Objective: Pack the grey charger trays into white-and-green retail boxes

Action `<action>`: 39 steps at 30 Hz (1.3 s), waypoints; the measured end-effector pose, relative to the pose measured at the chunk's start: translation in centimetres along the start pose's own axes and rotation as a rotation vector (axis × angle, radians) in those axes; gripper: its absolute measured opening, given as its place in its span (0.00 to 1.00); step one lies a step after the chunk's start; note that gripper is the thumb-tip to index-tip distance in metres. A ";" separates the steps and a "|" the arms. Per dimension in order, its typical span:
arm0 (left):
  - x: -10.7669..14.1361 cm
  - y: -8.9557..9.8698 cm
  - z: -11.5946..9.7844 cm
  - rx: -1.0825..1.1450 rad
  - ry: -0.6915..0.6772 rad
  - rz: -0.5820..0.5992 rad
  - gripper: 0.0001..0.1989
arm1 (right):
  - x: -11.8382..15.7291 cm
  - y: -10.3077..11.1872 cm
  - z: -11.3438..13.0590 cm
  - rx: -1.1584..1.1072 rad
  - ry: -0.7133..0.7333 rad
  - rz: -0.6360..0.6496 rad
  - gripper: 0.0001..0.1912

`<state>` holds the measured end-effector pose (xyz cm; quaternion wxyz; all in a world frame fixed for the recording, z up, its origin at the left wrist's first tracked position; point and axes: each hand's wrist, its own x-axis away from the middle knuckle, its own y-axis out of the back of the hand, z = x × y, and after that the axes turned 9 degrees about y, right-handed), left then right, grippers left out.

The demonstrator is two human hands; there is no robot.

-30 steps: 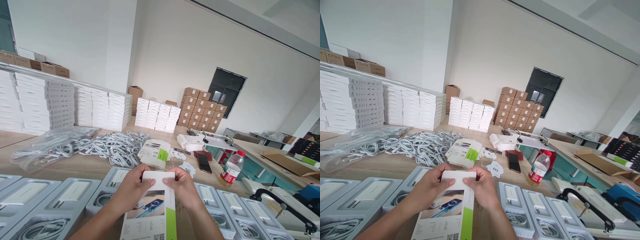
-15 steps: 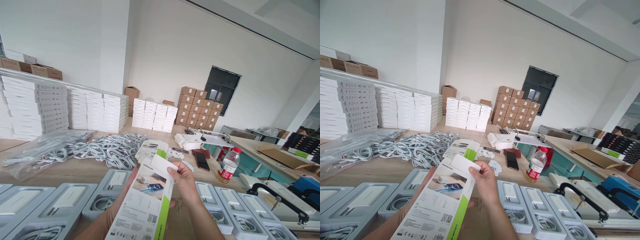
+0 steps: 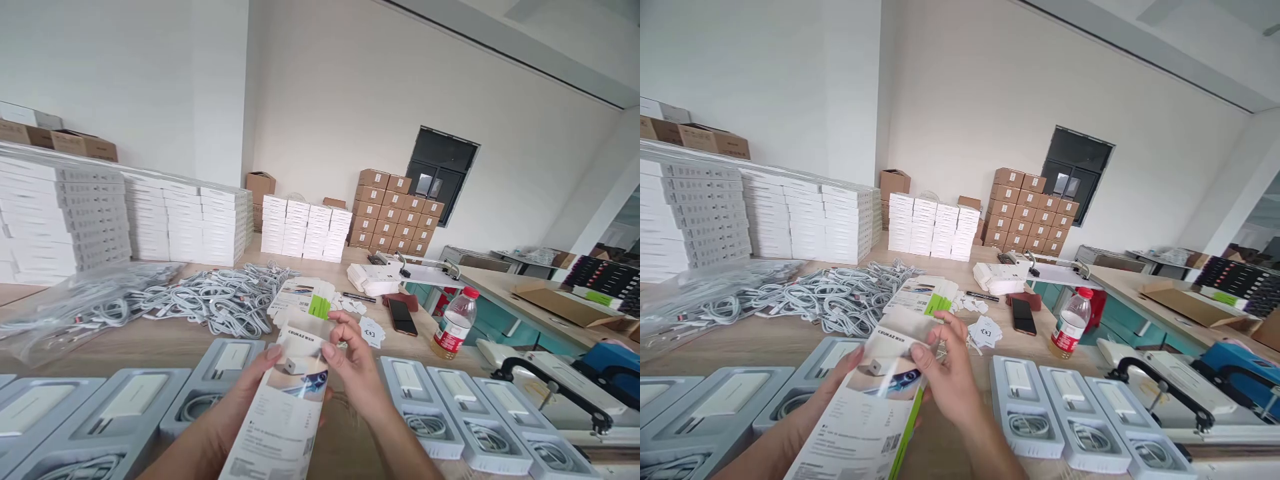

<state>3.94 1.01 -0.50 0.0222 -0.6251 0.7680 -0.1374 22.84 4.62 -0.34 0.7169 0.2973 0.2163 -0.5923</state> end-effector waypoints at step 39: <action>-0.3 0.9 -1.2 -0.064 -0.255 -0.229 0.21 | -0.6 0.1 -2.7 -0.424 -0.284 -0.070 0.20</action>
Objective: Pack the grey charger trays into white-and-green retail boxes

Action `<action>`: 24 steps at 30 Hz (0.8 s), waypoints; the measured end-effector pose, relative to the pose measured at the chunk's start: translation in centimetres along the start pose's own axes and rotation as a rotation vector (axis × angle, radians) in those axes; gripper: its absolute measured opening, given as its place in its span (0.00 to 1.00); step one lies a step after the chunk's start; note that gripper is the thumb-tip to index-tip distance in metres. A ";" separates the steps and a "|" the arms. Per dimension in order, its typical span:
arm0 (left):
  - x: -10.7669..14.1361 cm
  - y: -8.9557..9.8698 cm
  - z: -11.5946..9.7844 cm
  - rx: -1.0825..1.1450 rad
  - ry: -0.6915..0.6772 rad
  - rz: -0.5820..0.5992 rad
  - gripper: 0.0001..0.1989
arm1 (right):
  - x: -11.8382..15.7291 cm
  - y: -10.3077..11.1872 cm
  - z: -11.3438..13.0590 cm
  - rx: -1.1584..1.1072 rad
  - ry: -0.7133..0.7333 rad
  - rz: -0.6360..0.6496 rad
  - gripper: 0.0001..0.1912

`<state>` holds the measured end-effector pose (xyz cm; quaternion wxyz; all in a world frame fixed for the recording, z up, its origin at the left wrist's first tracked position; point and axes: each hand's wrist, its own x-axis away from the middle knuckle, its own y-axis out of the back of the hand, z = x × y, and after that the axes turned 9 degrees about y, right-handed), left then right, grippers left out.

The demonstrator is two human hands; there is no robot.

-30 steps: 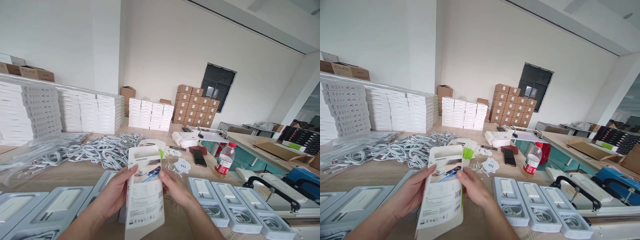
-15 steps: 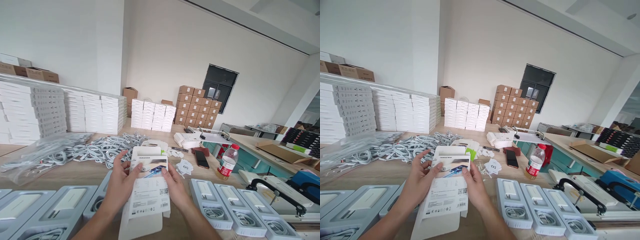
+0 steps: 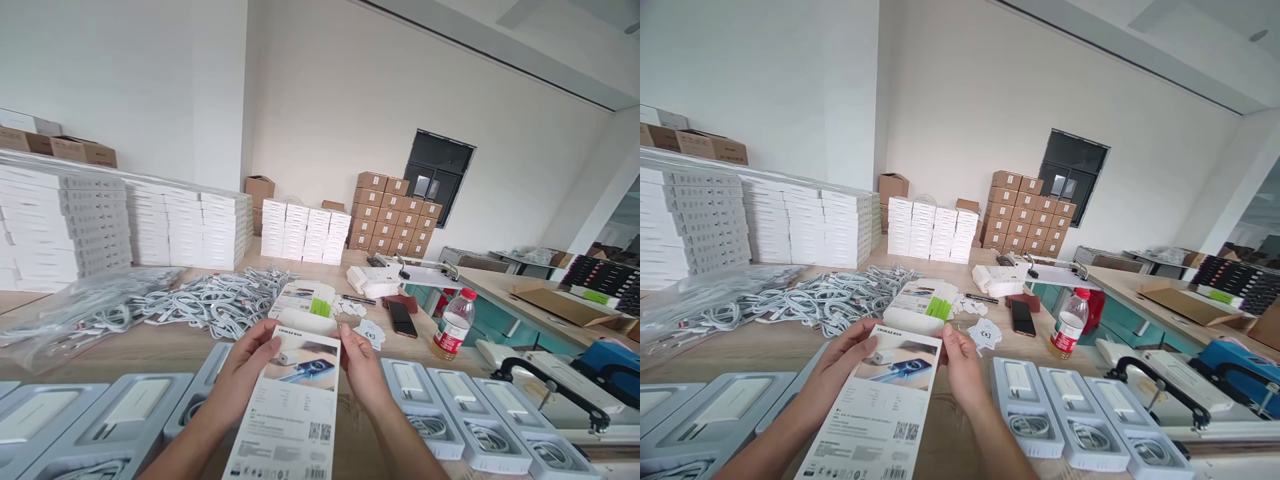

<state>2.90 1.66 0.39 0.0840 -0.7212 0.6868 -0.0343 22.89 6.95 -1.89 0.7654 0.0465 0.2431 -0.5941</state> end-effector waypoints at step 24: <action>0.6 -0.1 0.0 -0.101 0.067 0.313 0.15 | -0.8 1.1 0.6 -0.292 -0.309 -0.004 0.19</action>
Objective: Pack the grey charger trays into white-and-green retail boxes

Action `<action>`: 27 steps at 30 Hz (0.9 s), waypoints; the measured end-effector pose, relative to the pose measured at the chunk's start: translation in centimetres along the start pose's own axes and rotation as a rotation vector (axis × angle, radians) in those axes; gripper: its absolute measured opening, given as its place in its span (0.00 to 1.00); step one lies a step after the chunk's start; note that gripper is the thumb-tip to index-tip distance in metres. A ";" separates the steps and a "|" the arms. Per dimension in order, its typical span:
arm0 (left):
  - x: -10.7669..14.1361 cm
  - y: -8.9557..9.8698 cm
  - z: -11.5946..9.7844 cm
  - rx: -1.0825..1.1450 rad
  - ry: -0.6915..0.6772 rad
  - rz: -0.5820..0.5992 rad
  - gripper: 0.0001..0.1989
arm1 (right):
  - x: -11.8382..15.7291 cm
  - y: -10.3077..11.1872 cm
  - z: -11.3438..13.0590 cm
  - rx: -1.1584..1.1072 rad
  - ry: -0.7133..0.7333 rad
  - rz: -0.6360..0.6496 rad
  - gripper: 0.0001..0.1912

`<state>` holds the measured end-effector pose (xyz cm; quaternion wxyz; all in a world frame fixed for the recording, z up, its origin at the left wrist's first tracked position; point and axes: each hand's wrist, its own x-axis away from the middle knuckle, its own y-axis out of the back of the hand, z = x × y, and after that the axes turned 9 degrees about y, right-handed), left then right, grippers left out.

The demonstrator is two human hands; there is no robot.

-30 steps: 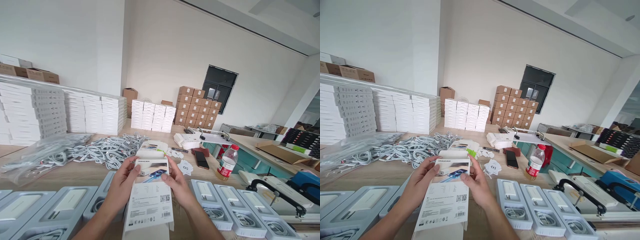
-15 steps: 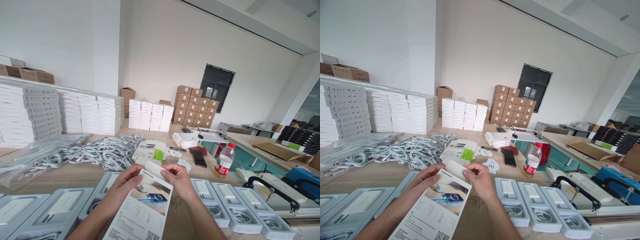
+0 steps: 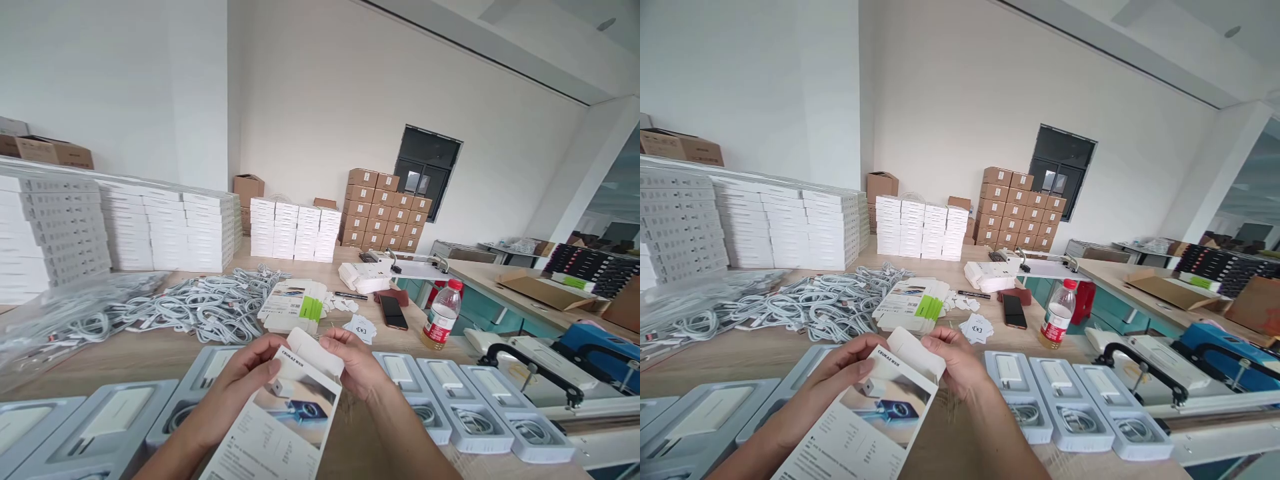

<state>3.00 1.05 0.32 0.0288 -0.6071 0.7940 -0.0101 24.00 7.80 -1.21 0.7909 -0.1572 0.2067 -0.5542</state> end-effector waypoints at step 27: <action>-0.7 0.2 -0.2 0.190 0.033 -0.198 0.15 | 1.2 -0.3 0.7 0.337 0.098 0.321 0.20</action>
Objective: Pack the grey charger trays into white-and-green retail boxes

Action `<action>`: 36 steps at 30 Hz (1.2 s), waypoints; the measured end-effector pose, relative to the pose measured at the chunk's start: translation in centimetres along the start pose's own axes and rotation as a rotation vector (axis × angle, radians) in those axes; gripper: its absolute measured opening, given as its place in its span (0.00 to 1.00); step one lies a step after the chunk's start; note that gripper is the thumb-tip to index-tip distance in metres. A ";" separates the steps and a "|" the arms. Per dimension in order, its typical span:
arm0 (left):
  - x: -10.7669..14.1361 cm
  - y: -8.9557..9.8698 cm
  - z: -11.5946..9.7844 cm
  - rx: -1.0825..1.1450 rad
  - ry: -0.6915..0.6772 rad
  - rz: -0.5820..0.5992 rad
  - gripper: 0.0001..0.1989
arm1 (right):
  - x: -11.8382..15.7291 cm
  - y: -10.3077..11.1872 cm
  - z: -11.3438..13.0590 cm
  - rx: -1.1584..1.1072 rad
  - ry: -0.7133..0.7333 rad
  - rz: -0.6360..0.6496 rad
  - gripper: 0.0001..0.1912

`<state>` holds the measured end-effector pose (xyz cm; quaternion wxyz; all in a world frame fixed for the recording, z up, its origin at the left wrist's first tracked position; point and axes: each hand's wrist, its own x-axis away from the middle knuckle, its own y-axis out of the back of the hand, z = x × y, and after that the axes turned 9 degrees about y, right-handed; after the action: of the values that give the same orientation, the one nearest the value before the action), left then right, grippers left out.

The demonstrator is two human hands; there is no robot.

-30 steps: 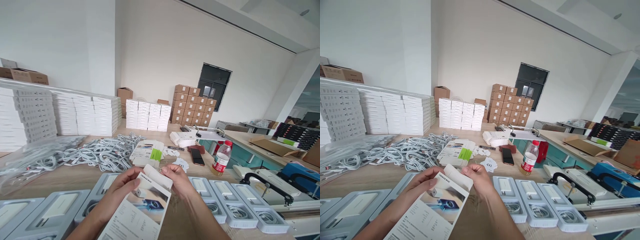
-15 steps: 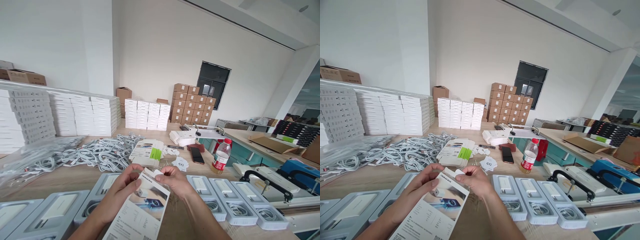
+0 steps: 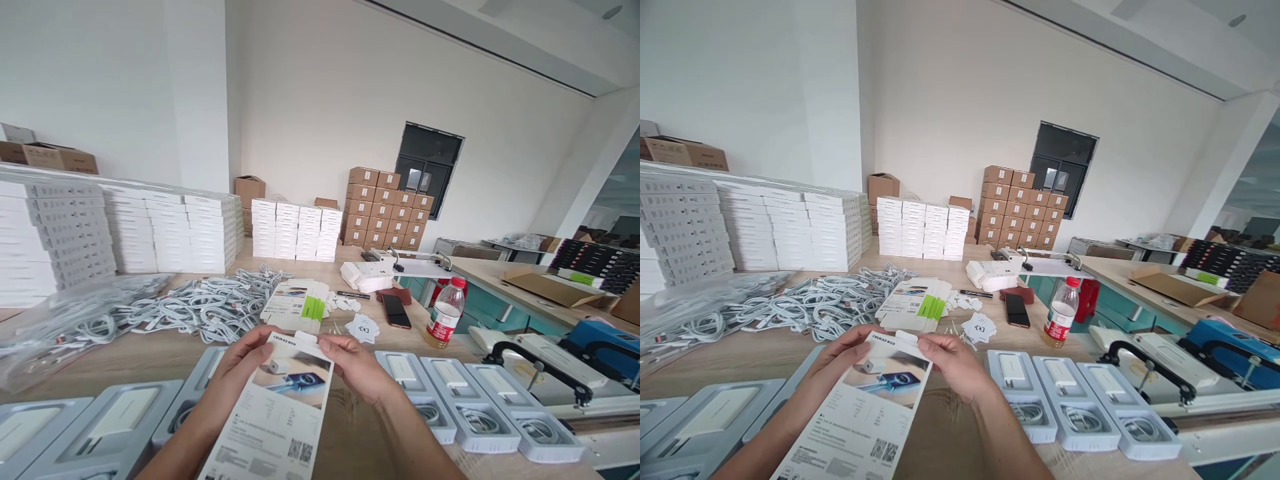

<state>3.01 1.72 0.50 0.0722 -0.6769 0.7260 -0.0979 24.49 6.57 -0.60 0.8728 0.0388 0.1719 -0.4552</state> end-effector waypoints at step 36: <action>0.1 0.4 0.7 -0.313 -0.091 0.089 0.16 | -0.7 2.4 -1.0 0.292 -0.056 -0.242 0.20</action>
<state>2.76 1.66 -0.26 0.0029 -0.6508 0.7576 0.0504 25.77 8.74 -1.51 0.8013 0.1314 0.0829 -0.5777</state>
